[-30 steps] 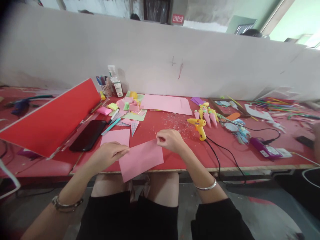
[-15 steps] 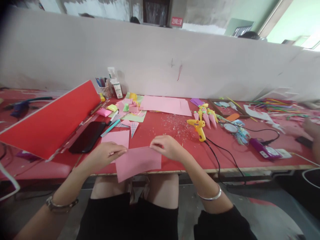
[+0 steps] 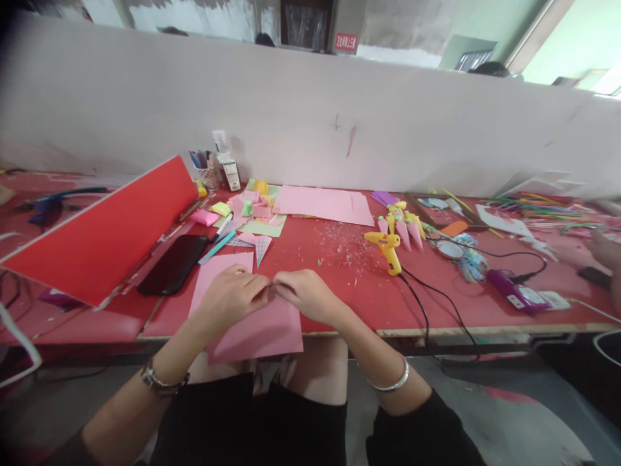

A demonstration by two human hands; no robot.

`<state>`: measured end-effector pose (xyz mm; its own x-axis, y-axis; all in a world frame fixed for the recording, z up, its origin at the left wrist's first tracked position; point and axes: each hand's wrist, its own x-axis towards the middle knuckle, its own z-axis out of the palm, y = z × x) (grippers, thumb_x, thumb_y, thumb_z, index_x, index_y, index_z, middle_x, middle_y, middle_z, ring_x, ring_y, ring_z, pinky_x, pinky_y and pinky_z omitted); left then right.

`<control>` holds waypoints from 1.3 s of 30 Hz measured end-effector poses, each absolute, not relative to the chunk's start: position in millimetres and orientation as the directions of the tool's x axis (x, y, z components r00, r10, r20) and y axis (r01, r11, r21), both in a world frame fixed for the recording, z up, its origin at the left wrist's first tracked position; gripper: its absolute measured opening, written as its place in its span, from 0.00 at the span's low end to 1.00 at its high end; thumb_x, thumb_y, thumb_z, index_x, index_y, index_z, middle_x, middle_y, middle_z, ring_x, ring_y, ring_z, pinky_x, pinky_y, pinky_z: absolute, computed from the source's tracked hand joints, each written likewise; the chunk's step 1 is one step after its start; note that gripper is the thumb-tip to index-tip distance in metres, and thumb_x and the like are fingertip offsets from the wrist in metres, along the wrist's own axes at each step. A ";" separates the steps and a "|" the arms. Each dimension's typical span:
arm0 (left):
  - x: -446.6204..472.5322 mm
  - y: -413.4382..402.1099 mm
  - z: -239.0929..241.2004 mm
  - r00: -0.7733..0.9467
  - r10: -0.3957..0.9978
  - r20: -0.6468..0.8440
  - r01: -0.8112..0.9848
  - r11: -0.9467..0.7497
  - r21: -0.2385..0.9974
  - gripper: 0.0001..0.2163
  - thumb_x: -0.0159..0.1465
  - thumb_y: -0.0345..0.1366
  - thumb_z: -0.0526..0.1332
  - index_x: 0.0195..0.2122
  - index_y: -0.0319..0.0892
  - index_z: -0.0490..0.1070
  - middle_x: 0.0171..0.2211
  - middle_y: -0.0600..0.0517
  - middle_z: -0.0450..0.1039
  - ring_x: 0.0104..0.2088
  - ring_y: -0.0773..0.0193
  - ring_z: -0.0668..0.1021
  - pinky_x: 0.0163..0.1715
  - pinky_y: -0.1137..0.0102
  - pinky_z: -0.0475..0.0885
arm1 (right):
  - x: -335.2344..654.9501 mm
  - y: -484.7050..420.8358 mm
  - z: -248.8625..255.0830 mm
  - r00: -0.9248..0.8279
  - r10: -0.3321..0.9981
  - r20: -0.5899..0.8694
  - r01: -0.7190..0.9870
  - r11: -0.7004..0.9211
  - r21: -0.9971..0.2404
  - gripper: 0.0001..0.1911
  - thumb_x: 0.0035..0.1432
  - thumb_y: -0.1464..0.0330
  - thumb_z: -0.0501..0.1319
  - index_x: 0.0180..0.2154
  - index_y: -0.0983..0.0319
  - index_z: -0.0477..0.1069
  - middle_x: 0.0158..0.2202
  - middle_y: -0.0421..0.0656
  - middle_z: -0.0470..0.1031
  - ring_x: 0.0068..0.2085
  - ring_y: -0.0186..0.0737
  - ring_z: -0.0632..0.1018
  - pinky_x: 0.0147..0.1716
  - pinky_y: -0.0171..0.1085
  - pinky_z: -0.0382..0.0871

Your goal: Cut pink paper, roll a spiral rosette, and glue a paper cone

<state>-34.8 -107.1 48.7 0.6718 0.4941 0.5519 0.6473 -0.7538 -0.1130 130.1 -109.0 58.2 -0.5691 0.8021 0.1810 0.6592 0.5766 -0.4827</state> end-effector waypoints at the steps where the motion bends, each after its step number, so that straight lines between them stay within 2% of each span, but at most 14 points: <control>1: -35.6 -106.6 47.7 0.675 0.480 0.560 0.643 -0.756 -0.127 0.13 0.59 0.29 0.47 0.19 0.40 0.63 0.12 0.55 0.65 0.15 0.68 0.65 0.22 0.70 0.56 | 130.4 -109.8 59.3 -0.563 0.806 0.183 0.646 0.567 -0.510 0.10 0.56 0.71 0.50 0.26 0.64 0.66 0.22 0.38 0.68 0.23 0.27 0.66 0.24 0.27 0.55; 7: -53.8 -98.2 41.5 0.646 0.479 0.595 0.663 -0.738 -0.126 0.11 0.56 0.28 0.49 0.19 0.41 0.64 0.11 0.58 0.63 0.14 0.71 0.63 0.22 0.73 0.56 | 144.8 -110.3 65.9 -0.505 0.829 0.240 0.611 0.540 -0.579 0.12 0.56 0.67 0.50 0.23 0.64 0.63 0.18 0.35 0.62 0.21 0.26 0.62 0.22 0.26 0.54; 11: -78.7 -92.4 42.8 0.589 0.619 0.521 0.753 -0.654 -0.075 0.11 0.55 0.29 0.48 0.18 0.41 0.64 0.12 0.56 0.63 0.16 0.69 0.64 0.23 0.73 0.58 | 165.5 -108.4 68.5 -0.443 0.855 0.270 0.627 0.511 -0.588 0.12 0.55 0.67 0.50 0.22 0.64 0.62 0.19 0.36 0.63 0.21 0.27 0.63 0.22 0.27 0.54; 13: -87.6 -91.3 45.9 0.466 0.728 0.502 0.813 -0.576 0.080 0.11 0.55 0.30 0.47 0.18 0.41 0.63 0.14 0.55 0.64 0.18 0.68 0.65 0.22 0.73 0.58 | 172.7 -107.8 69.4 -0.414 0.865 0.285 0.639 0.498 -0.585 0.12 0.55 0.68 0.50 0.21 0.64 0.61 0.18 0.36 0.62 0.21 0.27 0.62 0.22 0.27 0.54; 15: -90.6 -91.8 49.4 0.371 0.813 0.448 0.771 -0.539 0.340 0.10 0.56 0.33 0.46 0.22 0.41 0.64 0.19 0.53 0.68 0.21 0.67 0.68 0.24 0.74 0.61 | 174.9 -107.5 69.9 -0.421 0.864 0.274 0.642 0.498 -0.583 0.12 0.55 0.68 0.50 0.21 0.64 0.61 0.18 0.36 0.63 0.21 0.27 0.63 0.21 0.27 0.53; 17: -87.9 -93.1 51.6 0.401 0.842 0.362 0.618 -0.540 0.571 0.10 0.58 0.36 0.46 0.31 0.40 0.65 0.28 0.51 0.71 0.27 0.67 0.71 0.27 0.74 0.64 | 172.7 -107.1 70.0 -0.461 0.850 0.254 0.624 0.514 -0.589 0.12 0.55 0.67 0.50 0.22 0.64 0.62 0.19 0.36 0.63 0.21 0.27 0.63 0.21 0.27 0.53; 19: -82.2 -94.5 51.2 0.522 0.811 0.264 0.513 -0.546 0.662 0.12 0.58 0.39 0.48 0.37 0.41 0.65 0.33 0.50 0.72 0.31 0.66 0.72 0.30 0.74 0.65 | 168.6 -106.3 69.9 -0.492 0.834 0.248 0.603 0.532 -0.594 0.12 0.55 0.67 0.50 0.23 0.64 0.63 0.19 0.36 0.65 0.21 0.27 0.63 0.22 0.27 0.54; 20: -79.1 -95.1 50.2 0.577 0.788 0.214 0.513 -0.553 0.656 0.12 0.58 0.40 0.48 0.35 0.40 0.66 0.31 0.50 0.72 0.30 0.66 0.71 0.29 0.74 0.64 | 166.5 -105.8 69.9 -0.498 0.829 0.253 0.600 0.540 -0.590 0.12 0.56 0.67 0.50 0.23 0.64 0.64 0.20 0.36 0.65 0.21 0.27 0.64 0.22 0.27 0.55; 22: -73.4 -96.2 47.2 0.624 0.769 0.143 0.569 -0.572 0.591 0.14 0.59 0.41 0.47 0.24 0.40 0.65 0.21 0.54 0.68 0.23 0.68 0.69 0.23 0.75 0.61 | 162.6 -104.6 70.1 -0.509 0.816 0.275 0.615 0.568 -0.547 0.12 0.56 0.67 0.49 0.24 0.64 0.65 0.21 0.37 0.67 0.22 0.28 0.65 0.24 0.28 0.56; 24: -67.9 -97.4 44.5 0.632 0.763 0.137 0.606 -0.596 0.527 0.18 0.61 0.41 0.44 0.18 0.40 0.61 0.15 0.56 0.61 0.18 0.70 0.64 0.20 0.75 0.56 | 157.4 -104.2 70.1 -0.551 0.776 0.308 0.650 0.630 -0.424 0.12 0.56 0.68 0.49 0.24 0.64 0.66 0.22 0.39 0.69 0.24 0.30 0.67 0.28 0.30 0.58; 27: -58.2 -100.3 43.1 0.646 0.750 0.144 0.616 -0.623 0.483 0.18 0.62 0.39 0.43 0.17 0.40 0.58 0.14 0.56 0.58 0.17 0.70 0.62 0.19 0.75 0.53 | 143.8 -105.6 67.8 -0.633 0.691 0.348 0.675 0.713 -0.188 0.11 0.53 0.70 0.51 0.23 0.63 0.67 0.23 0.40 0.70 0.27 0.32 0.67 0.35 0.34 0.57; 29: -51.4 -102.8 43.5 0.653 0.743 0.150 0.619 -0.637 0.459 0.18 0.62 0.39 0.43 0.17 0.40 0.58 0.14 0.56 0.57 0.17 0.70 0.62 0.19 0.74 0.51 | 132.3 -107.1 64.9 -0.656 0.656 0.374 0.666 0.736 -0.123 0.10 0.50 0.72 0.50 0.21 0.63 0.66 0.21 0.39 0.69 0.25 0.32 0.65 0.32 0.33 0.56; 33: -45.6 -107.1 45.0 0.638 0.737 0.223 0.631 -0.666 0.397 0.21 0.63 0.40 0.39 0.17 0.40 0.59 0.13 0.56 0.57 0.16 0.69 0.61 0.18 0.73 0.50 | 118.8 -107.4 61.0 -0.638 0.644 0.422 0.642 0.748 -0.171 0.08 0.43 0.75 0.50 0.17 0.63 0.62 0.16 0.36 0.63 0.21 0.29 0.60 0.22 0.30 0.50; 39: -58.8 -107.0 48.7 0.646 0.708 0.286 0.650 -0.706 0.281 0.24 0.64 0.42 0.35 0.20 0.40 0.63 0.13 0.54 0.61 0.17 0.67 0.65 0.19 0.74 0.53 | 138.4 -102.5 62.0 -0.587 0.694 0.417 0.643 0.713 -0.281 0.07 0.42 0.75 0.49 0.16 0.63 0.59 0.16 0.35 0.59 0.21 0.28 0.58 0.22 0.29 0.49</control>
<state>-58.8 -107.0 48.7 0.6459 0.7079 0.2858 0.6497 -0.7063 0.2812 138.4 -102.5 62.0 -0.5872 0.6941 0.4165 0.6429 0.7125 -0.2811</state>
